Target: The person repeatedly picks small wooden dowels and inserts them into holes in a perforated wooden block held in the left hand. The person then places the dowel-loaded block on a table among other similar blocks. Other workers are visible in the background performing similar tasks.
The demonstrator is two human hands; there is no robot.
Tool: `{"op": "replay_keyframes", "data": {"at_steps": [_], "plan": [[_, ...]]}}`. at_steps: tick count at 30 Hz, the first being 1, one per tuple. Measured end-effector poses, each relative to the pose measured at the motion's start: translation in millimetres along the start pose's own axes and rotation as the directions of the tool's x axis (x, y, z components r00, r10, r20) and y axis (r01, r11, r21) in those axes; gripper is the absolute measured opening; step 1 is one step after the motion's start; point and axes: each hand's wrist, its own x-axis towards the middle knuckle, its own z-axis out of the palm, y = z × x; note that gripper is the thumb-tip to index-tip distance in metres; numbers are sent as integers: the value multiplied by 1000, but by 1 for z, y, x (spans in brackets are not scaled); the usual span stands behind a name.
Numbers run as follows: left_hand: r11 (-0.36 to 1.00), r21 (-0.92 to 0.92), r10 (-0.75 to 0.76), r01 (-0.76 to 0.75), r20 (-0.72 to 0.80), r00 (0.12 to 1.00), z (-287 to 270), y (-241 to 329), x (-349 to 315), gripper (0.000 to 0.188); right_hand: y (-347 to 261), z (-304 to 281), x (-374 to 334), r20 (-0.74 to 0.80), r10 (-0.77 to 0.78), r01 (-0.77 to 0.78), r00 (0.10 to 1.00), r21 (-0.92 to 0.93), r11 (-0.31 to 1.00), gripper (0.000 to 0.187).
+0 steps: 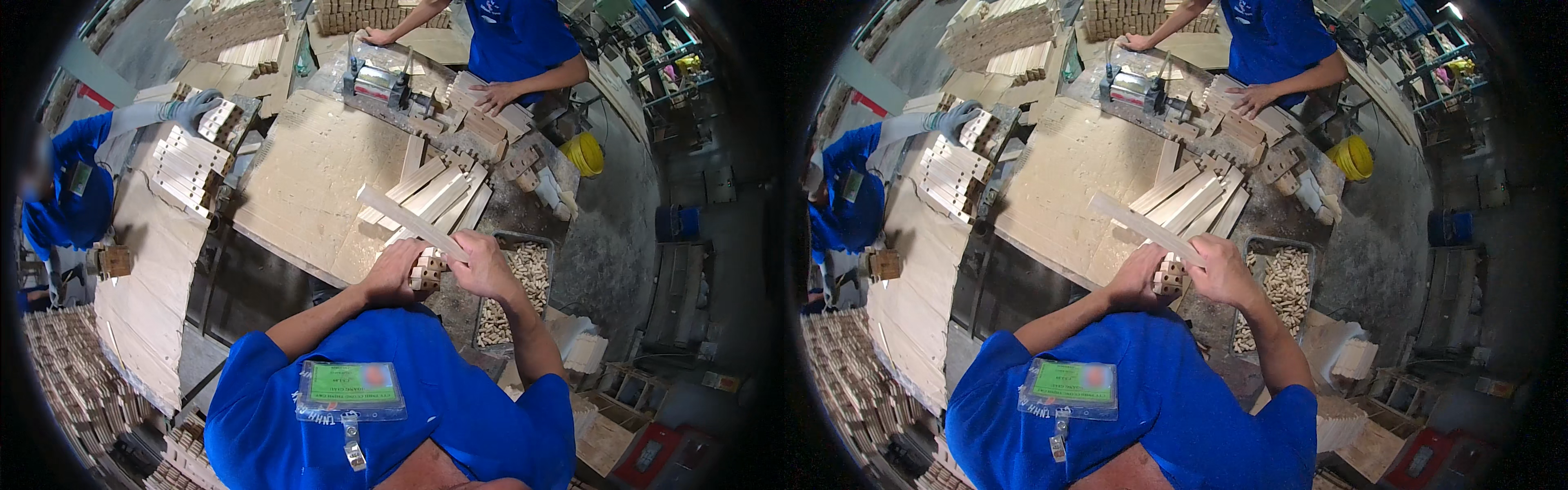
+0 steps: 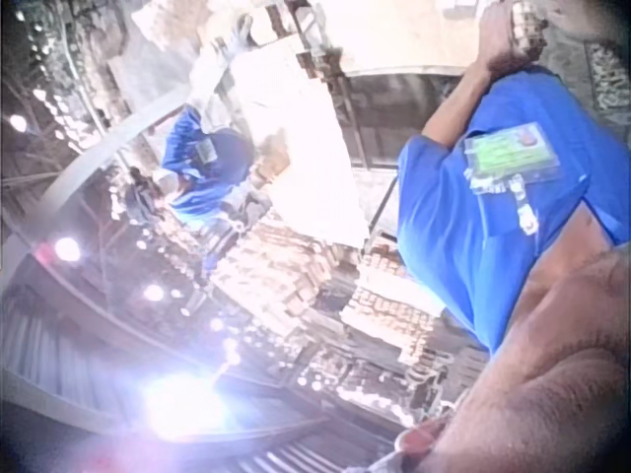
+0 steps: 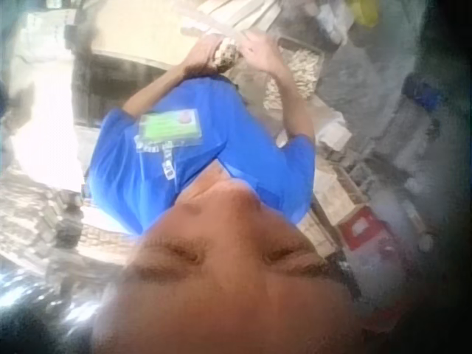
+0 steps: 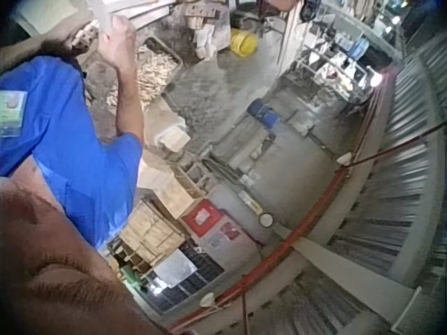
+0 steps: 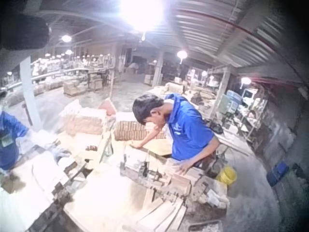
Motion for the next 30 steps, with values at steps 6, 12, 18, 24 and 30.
{"op": "replay_keyframes", "data": {"at_steps": [6,12,18,24,30], "plan": [[998,56,25,-25,7,1000,3,-2,-3,82,-3,-4,10,94,-38,44,995,-63,997,15],[997,33,-67,65,68,995,0,5,-5,78,-12,2,11,103,93,-75,990,-168,983,15],[995,8,-97,97,14,995,1,8,-5,73,-26,4,7,40,196,-187,980,-163,969,14],[999,11,-49,49,-61,997,-2,3,-6,68,-6,-5,1,42,462,-463,886,151,873,25],[997,-9,70,-71,-22,997,-4,-6,-13,78,33,21,-11,60,474,-478,878,154,865,23]]}}
